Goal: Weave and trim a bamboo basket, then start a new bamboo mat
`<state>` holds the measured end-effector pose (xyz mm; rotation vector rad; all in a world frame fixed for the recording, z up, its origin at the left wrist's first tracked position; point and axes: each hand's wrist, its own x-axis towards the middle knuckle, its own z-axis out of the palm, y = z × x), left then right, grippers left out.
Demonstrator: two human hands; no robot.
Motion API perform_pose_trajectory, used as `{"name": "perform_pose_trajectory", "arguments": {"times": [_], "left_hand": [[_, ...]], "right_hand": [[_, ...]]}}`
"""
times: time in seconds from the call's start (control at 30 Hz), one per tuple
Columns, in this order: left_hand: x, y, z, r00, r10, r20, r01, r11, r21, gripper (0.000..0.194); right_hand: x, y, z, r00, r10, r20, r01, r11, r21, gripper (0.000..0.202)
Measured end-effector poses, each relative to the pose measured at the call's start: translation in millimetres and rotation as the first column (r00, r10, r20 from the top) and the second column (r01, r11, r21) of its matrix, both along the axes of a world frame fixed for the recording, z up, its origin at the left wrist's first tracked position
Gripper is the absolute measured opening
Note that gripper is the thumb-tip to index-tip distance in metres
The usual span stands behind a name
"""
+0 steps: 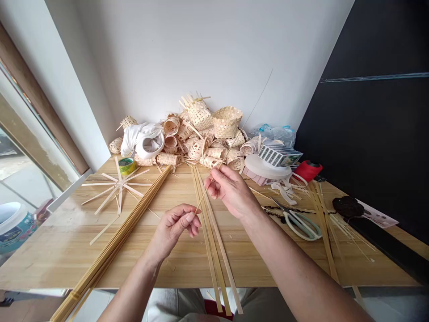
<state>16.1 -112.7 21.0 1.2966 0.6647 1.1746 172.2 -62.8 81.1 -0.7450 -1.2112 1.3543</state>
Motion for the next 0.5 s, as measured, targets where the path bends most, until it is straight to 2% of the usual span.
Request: {"name": "perform_pose_trajectory", "arguments": {"times": [0.2,0.5], "left_hand": [[0.6,1.0,0.8,0.999,-0.045,0.012,0.045,0.998,-0.040,0.023],[2.8,1.7,0.6,1.000,-0.027,0.001,0.027,0.997,-0.066,0.020]], "right_hand": [[0.7,-1.6,1.9,0.998,0.003,0.064,-0.006,0.998,0.055,0.025],[1.3,-3.2,2.5,0.993,0.040,0.111,-0.047,0.997,0.062,0.023]]}}
